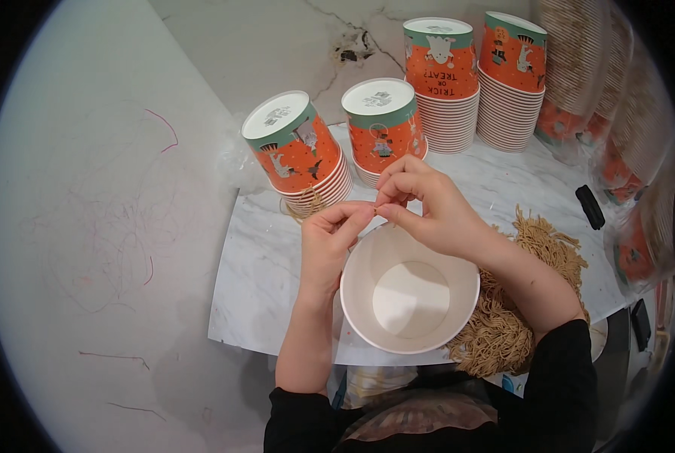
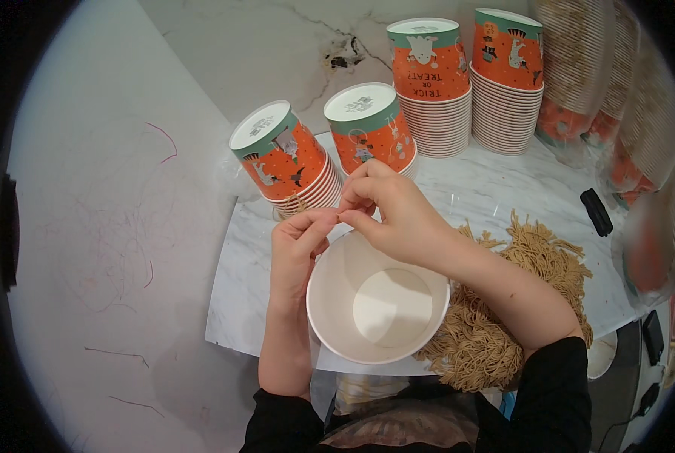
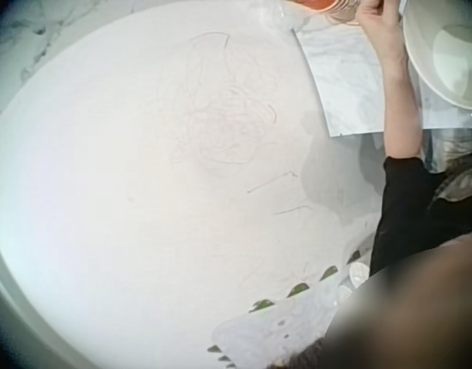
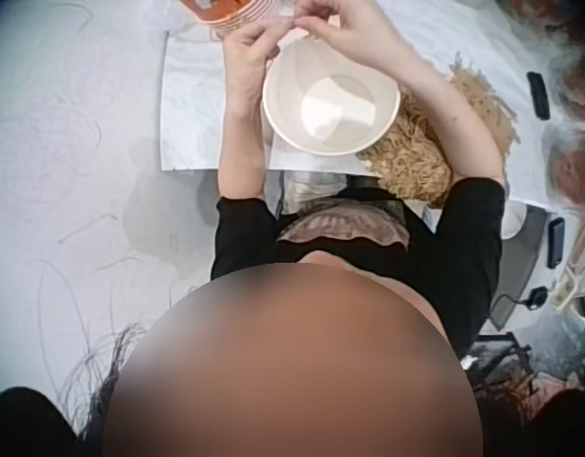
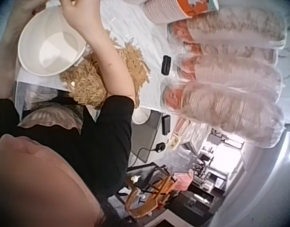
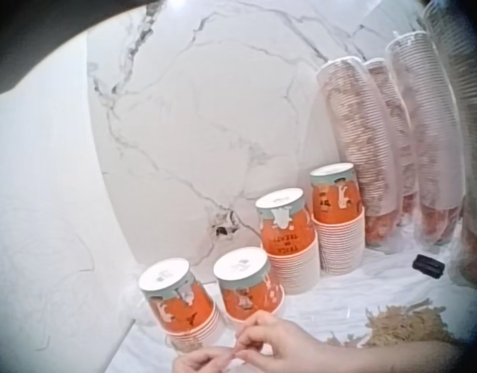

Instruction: Attaching rope handles to decorative paper buckets.

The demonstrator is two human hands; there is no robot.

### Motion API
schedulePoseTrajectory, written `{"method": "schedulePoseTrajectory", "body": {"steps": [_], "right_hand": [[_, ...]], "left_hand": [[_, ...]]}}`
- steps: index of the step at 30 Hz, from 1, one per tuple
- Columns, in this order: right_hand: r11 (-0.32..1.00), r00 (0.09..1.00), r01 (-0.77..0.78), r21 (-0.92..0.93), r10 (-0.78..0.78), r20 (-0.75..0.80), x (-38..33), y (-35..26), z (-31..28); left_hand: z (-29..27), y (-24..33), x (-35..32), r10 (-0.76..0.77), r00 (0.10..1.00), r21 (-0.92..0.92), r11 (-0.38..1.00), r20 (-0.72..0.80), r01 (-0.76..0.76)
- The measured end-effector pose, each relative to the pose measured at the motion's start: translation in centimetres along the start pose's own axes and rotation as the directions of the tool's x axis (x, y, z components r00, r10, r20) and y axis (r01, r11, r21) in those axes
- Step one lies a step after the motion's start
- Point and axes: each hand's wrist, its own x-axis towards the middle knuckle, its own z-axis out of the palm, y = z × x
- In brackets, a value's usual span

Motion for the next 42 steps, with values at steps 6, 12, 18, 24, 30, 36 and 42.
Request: {"method": "schedulePoseTrajectory", "body": {"steps": [6,12,18,24,30,36,42], "right_hand": [[0.996,0.999,-0.033,0.084,0.032,0.009,0.1,0.7,-0.2],[0.995,1.000,0.013,-0.101,-0.015,-0.012,0.2,0.1,-0.8],[0.997,0.999,0.003,-0.076,-0.001,0.033,0.2,0.3,-0.8],[0.976,0.983,0.170,-0.135,-0.159,0.087,0.3,-0.3,-0.6],[0.956,0.960,0.256,-0.144,-0.234,0.155,0.4,-0.6,-0.7],[0.959,0.954,0.266,-0.101,-0.247,0.168,0.3,-1.0,-0.6],[0.974,0.967,0.220,-0.056,-0.210,0.146,0.1,-0.6,-0.7]], "left_hand": [[0.0,-0.2,0.2,0.003,1.000,0.078,0.997,0.005,-0.004],[-0.3,-0.2,0.5,0.019,1.000,0.129,0.992,0.004,-0.019],[-0.5,-0.8,0.6,0.037,0.996,0.134,0.990,0.080,-0.047],[-0.7,-0.8,0.8,0.122,0.989,0.133,0.982,0.086,-0.133],[-0.8,-0.8,1.0,0.130,0.983,0.091,0.986,0.128,-0.142],[-0.5,-0.8,0.9,0.237,0.962,0.065,0.967,0.139,-0.247],[-0.6,-1.4,1.1,0.125,0.979,0.038,0.990,0.163,-0.133]]}}
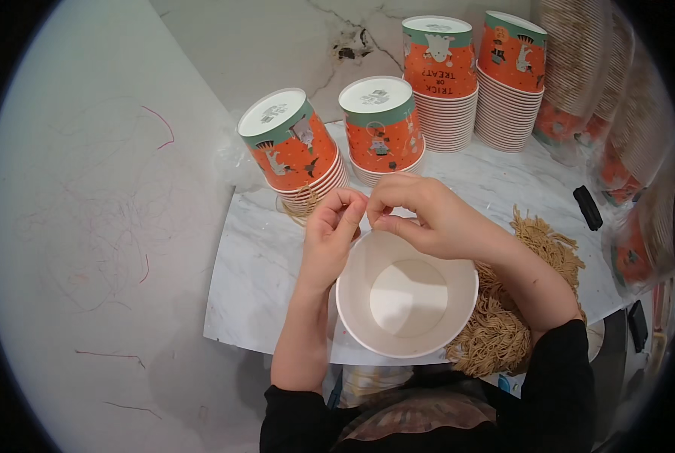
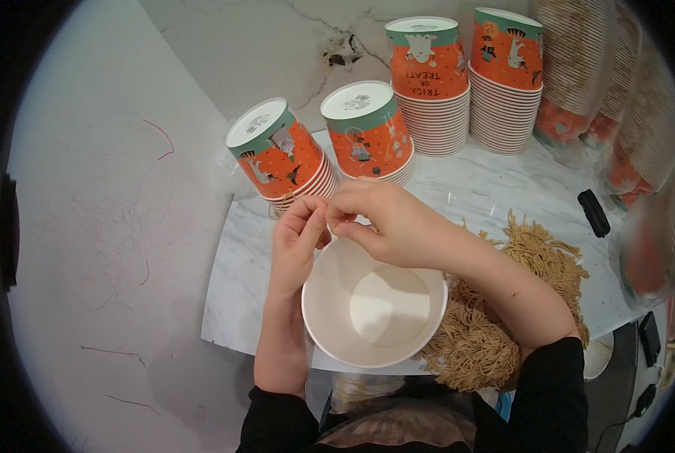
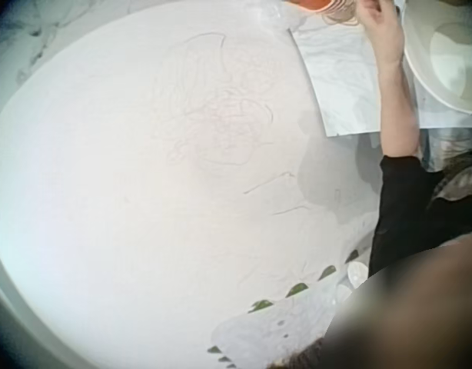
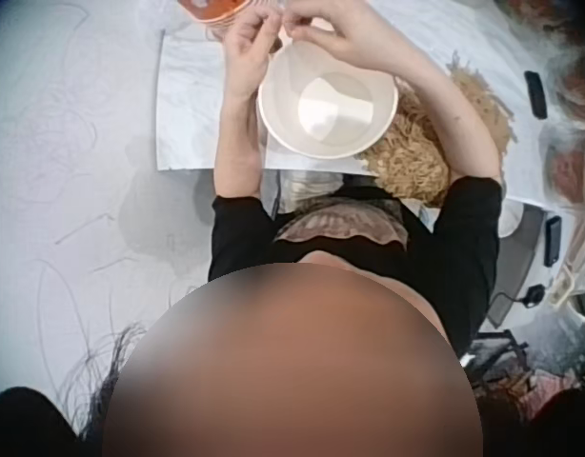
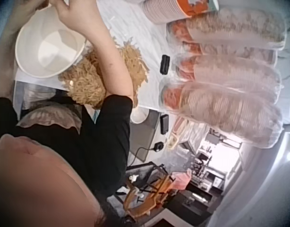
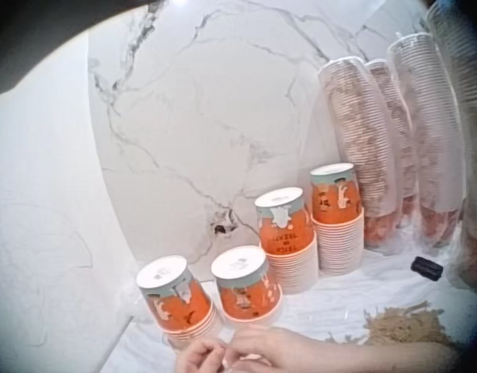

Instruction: Attaching rope handles to decorative paper buckets.

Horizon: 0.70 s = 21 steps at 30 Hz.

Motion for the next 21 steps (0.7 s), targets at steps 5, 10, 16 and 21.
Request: {"method": "schedulePoseTrajectory", "body": {"steps": [5,10,16,21], "right_hand": [[0.949,0.961,-0.272,0.160,0.277,-0.007,-0.1,0.8,0.0],[0.917,0.940,-0.329,0.225,0.340,-0.011,0.1,1.0,-0.3],[0.880,0.906,-0.421,0.219,0.417,0.069,0.4,2.0,-1.0],[0.829,0.900,-0.415,0.374,0.434,0.038,0.3,4.4,-1.5]], "left_hand": [[0.5,-0.5,0.0,-0.071,0.997,-0.122,0.990,-0.034,0.066],[1.0,-1.4,0.3,-0.008,0.999,-0.148,0.989,-0.036,0.002],[1.2,-1.4,0.3,0.011,0.998,-0.198,0.980,-0.063,-0.023],[0.9,-0.3,0.3,-0.184,0.982,-0.027,0.983,-0.042,0.183]]}}
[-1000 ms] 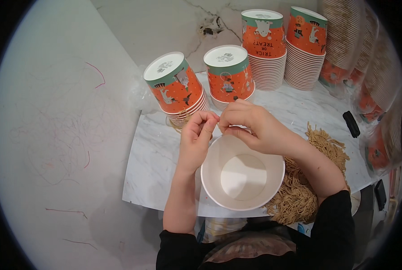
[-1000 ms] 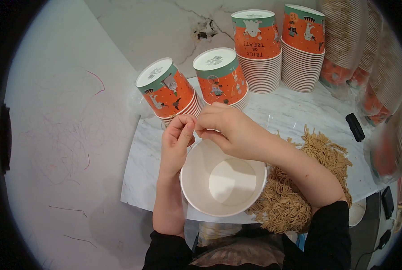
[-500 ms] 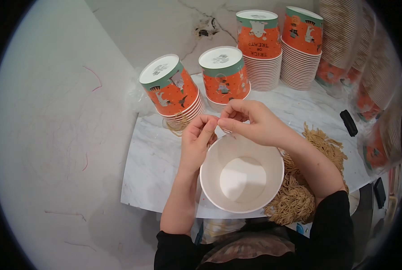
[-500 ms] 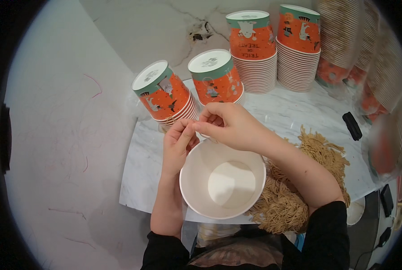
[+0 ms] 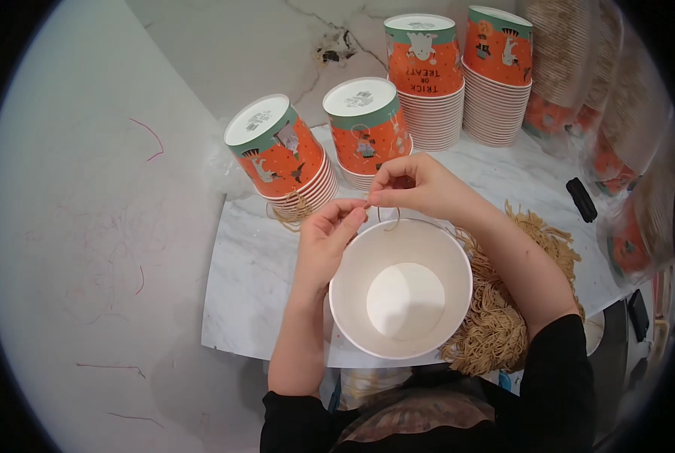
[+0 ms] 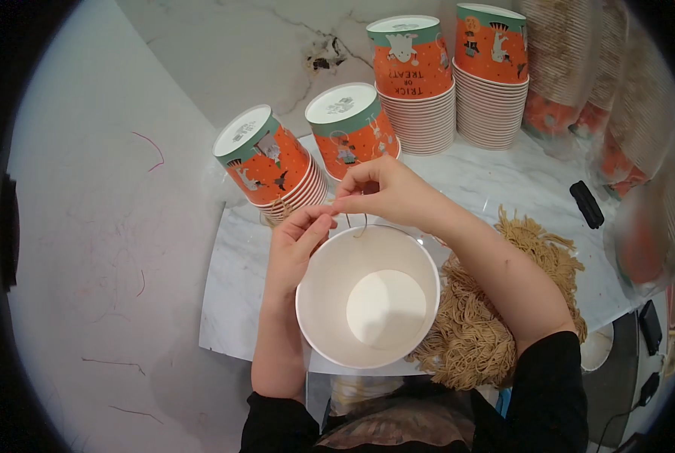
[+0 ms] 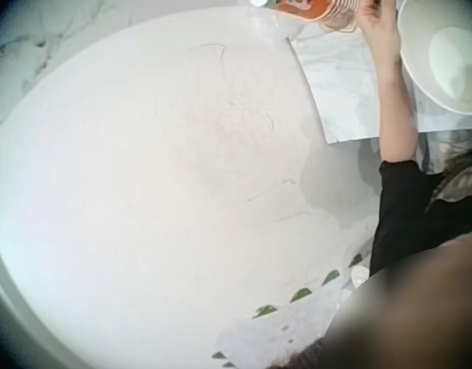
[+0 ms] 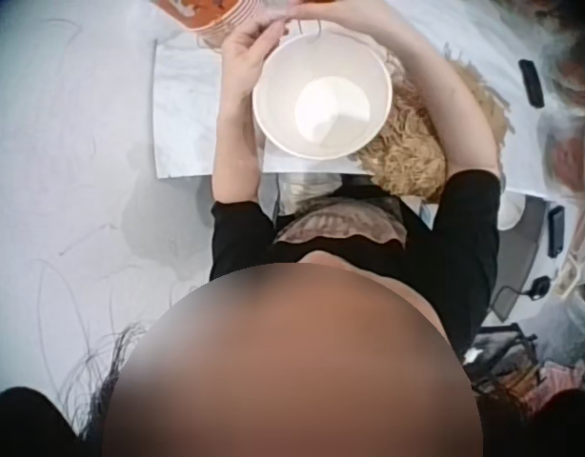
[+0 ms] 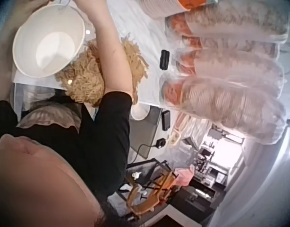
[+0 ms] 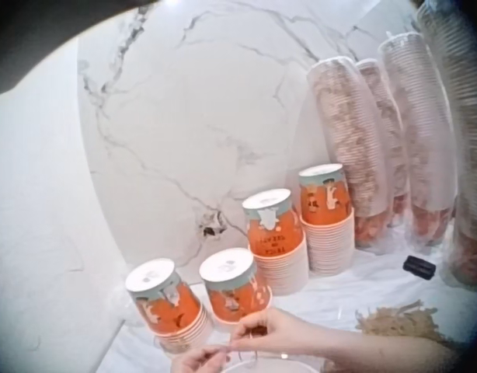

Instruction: Attaching rope handles to decorative paper buckets.

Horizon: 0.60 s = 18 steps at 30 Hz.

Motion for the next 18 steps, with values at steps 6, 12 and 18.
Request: {"method": "schedulePoseTrajectory", "body": {"steps": [6,12,18], "right_hand": [[0.974,0.985,-0.152,0.170,0.135,0.109,0.8,2.2,0.2],[0.736,0.893,-0.446,0.509,0.332,0.303,1.4,3.9,0.5],[0.631,0.864,-0.499,0.593,0.417,0.284,1.3,3.6,1.2]], "left_hand": [[-0.7,-0.5,0.3,-0.174,0.985,-0.244,0.954,0.014,0.172],[-0.8,-2.1,1.0,-0.302,0.951,-0.572,0.770,0.065,0.284],[-1.3,-2.8,1.5,-0.314,0.943,-0.598,0.736,0.115,0.318]]}}
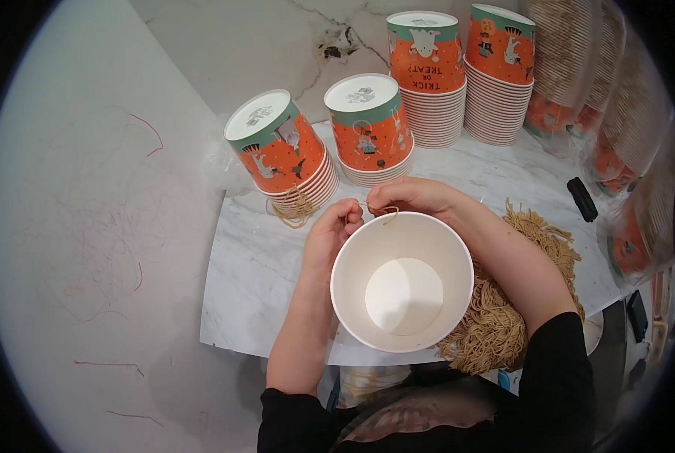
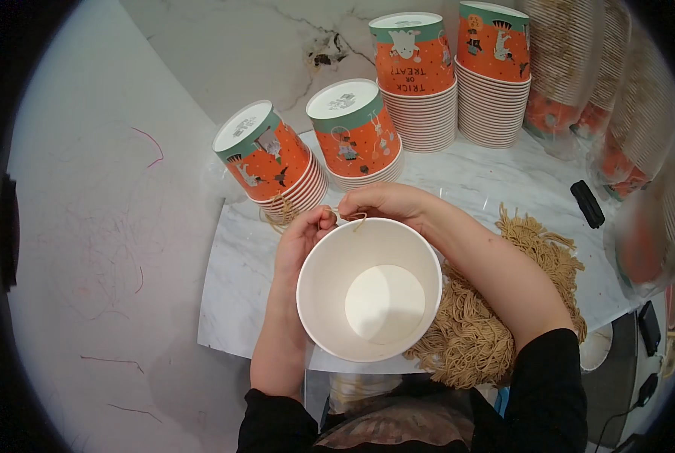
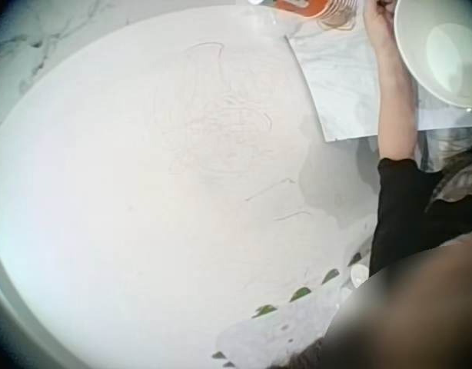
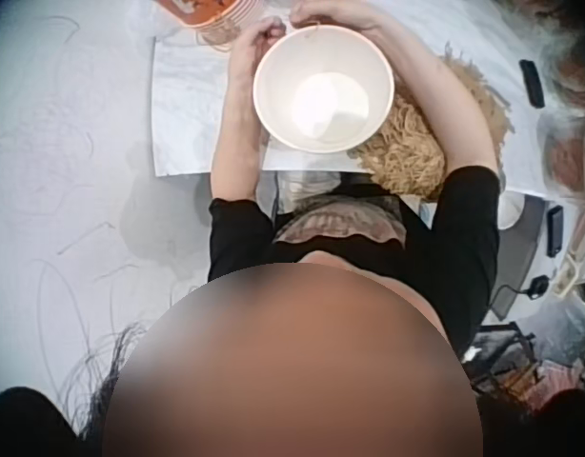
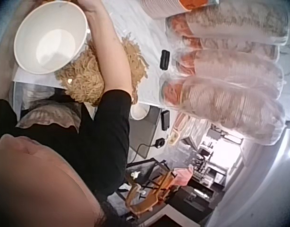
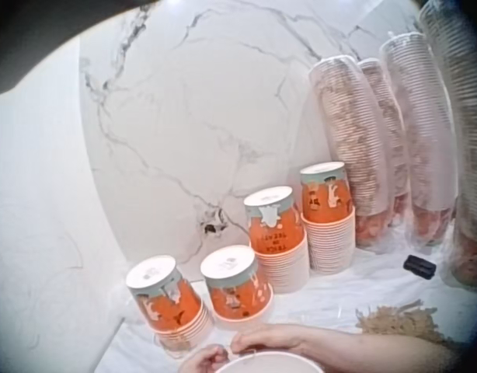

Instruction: Attaching rope handles to decorative paper buckets.

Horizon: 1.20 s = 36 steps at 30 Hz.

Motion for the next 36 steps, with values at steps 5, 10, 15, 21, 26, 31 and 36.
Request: {"method": "schedulePoseTrajectory", "body": {"steps": [5,10,15,21,26,31,36], "right_hand": [[1.000,0.998,0.005,-0.019,-0.004,0.064,0.5,0.1,-0.9],[0.999,0.995,-0.039,0.033,0.036,0.094,0.8,0.4,-1.2],[0.986,0.984,-0.126,0.107,0.110,0.142,0.9,0.5,-1.7],[0.979,0.978,-0.152,0.133,0.130,0.163,0.8,0.6,-1.7],[0.974,0.962,-0.187,0.128,0.156,0.223,0.5,0.3,-1.4],[0.977,0.977,-0.169,0.129,0.149,0.153,0.7,0.3,-1.1],[0.988,0.990,-0.139,0.073,0.138,0.011,0.0,0.6,-0.3]], "left_hand": [[-1.0,1.4,0.2,0.042,0.997,-0.139,0.989,-0.057,-0.050],[-1.8,1.9,0.3,0.066,0.990,-0.221,0.971,-0.125,-0.093],[-1.9,1.7,0.0,0.159,0.944,-0.126,0.971,-0.289,-0.203],[-1.3,1.4,-0.4,0.190,0.909,-0.104,0.964,-0.372,-0.244],[-0.8,1.4,-0.4,0.191,0.907,-0.068,0.970,-0.376,-0.232],[-1.3,1.5,0.0,0.196,0.909,-0.089,0.966,-0.368,-0.244],[-1.1,0.9,0.0,0.177,0.901,-0.171,0.950,-0.396,-0.261]]}}
